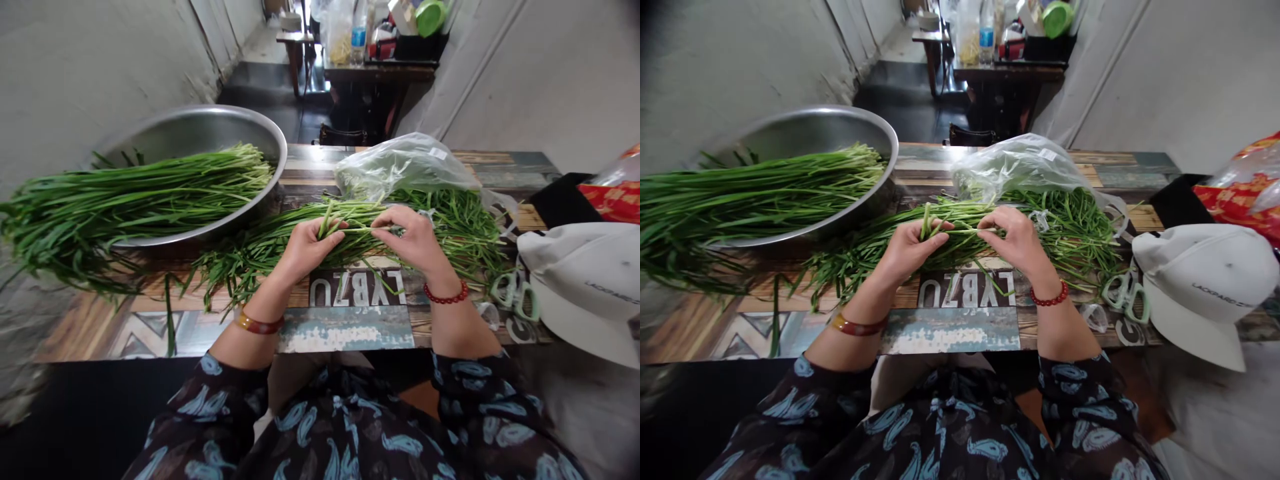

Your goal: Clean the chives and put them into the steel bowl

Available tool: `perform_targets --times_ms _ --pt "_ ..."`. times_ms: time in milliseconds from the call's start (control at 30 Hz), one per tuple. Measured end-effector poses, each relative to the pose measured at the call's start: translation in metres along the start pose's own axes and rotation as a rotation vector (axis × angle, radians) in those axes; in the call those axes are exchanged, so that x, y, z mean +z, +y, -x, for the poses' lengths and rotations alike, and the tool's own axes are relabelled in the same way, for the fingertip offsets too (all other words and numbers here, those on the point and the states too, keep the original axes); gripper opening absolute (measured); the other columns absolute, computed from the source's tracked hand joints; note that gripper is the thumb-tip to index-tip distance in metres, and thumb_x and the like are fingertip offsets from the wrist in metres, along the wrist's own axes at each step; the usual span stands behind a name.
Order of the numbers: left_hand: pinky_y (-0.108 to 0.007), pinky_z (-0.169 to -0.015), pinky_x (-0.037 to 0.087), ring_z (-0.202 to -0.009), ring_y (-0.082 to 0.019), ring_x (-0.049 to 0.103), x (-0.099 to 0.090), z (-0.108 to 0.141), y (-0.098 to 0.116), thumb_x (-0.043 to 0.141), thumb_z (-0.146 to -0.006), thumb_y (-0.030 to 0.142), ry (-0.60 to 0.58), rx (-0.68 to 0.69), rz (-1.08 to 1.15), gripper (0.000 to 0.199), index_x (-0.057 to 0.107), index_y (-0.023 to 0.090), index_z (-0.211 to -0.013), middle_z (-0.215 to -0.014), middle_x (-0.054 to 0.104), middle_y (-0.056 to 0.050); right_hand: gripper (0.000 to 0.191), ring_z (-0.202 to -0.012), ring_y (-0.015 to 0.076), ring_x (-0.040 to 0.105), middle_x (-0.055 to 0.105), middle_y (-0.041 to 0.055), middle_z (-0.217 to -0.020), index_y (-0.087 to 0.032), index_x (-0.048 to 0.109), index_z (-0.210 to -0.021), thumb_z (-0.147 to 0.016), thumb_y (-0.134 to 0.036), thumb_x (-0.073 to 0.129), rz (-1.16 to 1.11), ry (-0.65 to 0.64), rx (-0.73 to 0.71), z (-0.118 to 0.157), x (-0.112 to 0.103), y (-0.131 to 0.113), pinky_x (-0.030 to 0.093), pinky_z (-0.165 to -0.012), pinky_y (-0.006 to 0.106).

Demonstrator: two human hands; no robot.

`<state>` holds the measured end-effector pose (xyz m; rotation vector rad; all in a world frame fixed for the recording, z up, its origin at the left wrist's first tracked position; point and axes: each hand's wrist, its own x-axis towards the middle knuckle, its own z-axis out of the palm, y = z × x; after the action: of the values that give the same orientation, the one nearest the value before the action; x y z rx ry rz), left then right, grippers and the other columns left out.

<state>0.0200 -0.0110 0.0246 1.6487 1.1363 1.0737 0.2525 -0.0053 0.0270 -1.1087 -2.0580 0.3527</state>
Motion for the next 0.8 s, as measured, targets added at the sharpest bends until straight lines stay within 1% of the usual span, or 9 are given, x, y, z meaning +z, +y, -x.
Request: perform_targets --times_ms 67,167,267,367,500,600,700,733,800 --pt "-0.027 -0.074 0.049 -0.081 -0.019 0.066 0.001 0.0 -0.001 0.069 -0.081 0.034 -0.006 0.026 -0.029 0.028 0.076 0.014 -0.099 -0.09 0.075 -0.004 0.005 -0.08 0.0188 0.064 0.072 0.003 -0.083 -0.021 0.071 -0.083 -0.085 -0.025 0.068 -0.111 0.031 0.057 0.0 0.001 -0.005 0.05 -0.077 0.034" --pt "-0.028 -0.076 0.049 -0.084 -0.019 0.067 0.003 0.0 -0.002 0.067 -0.083 0.03 -0.02 0.085 -0.087 0.024 0.076 0.015 -0.099 -0.093 0.076 -0.005 0.005 -0.076 0.0174 0.064 0.073 0.0022 -0.08 -0.02 0.071 -0.082 -0.081 -0.025 0.07 -0.195 0.048 0.134 0.0 0.001 -0.011 0.05 -0.072 0.031" --pt "-0.026 -0.072 0.045 -0.077 -0.016 0.064 0.004 0.0 -0.006 0.065 -0.085 0.024 -0.029 0.187 -0.228 0.014 0.076 0.016 -0.086 -0.083 0.074 -0.003 0.009 -0.076 0.0172 0.065 0.073 0.0023 -0.08 -0.02 0.073 -0.083 -0.08 -0.029 0.073 -0.267 -0.002 0.161 0.002 0.001 -0.014 0.05 -0.07 0.03" --pt "-0.024 -0.065 0.041 -0.067 -0.013 0.058 0.005 0.0 -0.009 0.064 -0.087 0.023 -0.031 0.261 -0.367 0.017 0.071 0.016 -0.073 -0.07 0.066 -0.001 0.019 -0.078 0.0171 0.066 0.073 0.0029 -0.082 -0.021 0.074 -0.084 -0.085 -0.039 0.069 -0.378 -0.064 0.207 0.003 0.0 -0.013 0.052 -0.071 0.029" --pt "-0.024 -0.063 0.037 -0.065 -0.012 0.054 0.004 -0.001 -0.01 0.062 -0.089 0.025 -0.046 0.308 -0.422 0.022 0.067 0.016 -0.07 -0.067 0.061 0.0 0.039 -0.079 0.0165 0.067 0.073 0.0042 -0.083 -0.021 0.074 -0.088 -0.094 -0.053 0.053 -0.522 -0.026 0.281 0.005 0.002 -0.007 0.054 -0.075 0.03" --pt "-0.024 -0.06 0.034 -0.063 -0.012 0.052 0.005 0.0 -0.007 0.06 -0.09 0.025 -0.073 0.3 -0.457 0.023 0.066 0.016 -0.069 -0.065 0.058 0.0 0.037 -0.078 0.0167 0.066 0.073 0.0039 -0.085 -0.021 0.074 -0.091 -0.092 -0.054 0.056 -0.478 -0.083 0.285 0.004 0.005 -0.005 0.053 -0.073 0.03" --pt "-0.025 -0.06 0.032 -0.062 -0.013 0.05 0.006 0.001 -0.005 0.06 -0.09 0.025 -0.077 0.277 -0.509 0.023 0.066 0.017 -0.07 -0.064 0.057 -0.001 0.03 -0.067 0.0144 0.06 0.071 0.002 -0.077 -0.019 0.073 -0.086 -0.088 -0.047 0.062 -0.342 -0.184 0.266 0.002 0.01 -0.008 0.047 -0.063 0.027" --pt "-0.025 -0.06 0.031 -0.062 -0.013 0.049 0.006 0.001 -0.004 0.06 -0.089 0.025 -0.078 0.269 -0.525 0.022 0.066 0.017 -0.07 -0.064 0.057 -0.001 0.027 -0.065 0.0135 0.058 0.069 0.0013 -0.074 -0.018 0.073 -0.083 -0.085 -0.044 0.065 -0.309 -0.199 0.255 0.002 0.013 -0.009 0.045 -0.061 0.026" --pt "-0.025 -0.06 0.03 -0.062 -0.013 0.049 0.007 0.002 -0.003 0.06 -0.089 0.024 -0.086 0.255 -0.546 0.021 0.067 0.017 -0.071 -0.065 0.057 -0.001 0.021 -0.064 0.0133 0.057 0.069 0.0012 -0.072 -0.018 0.073 -0.079 -0.081 -0.039 0.069 -0.297 -0.174 0.239 0.002 0.019 -0.012 0.043 -0.06 0.026"
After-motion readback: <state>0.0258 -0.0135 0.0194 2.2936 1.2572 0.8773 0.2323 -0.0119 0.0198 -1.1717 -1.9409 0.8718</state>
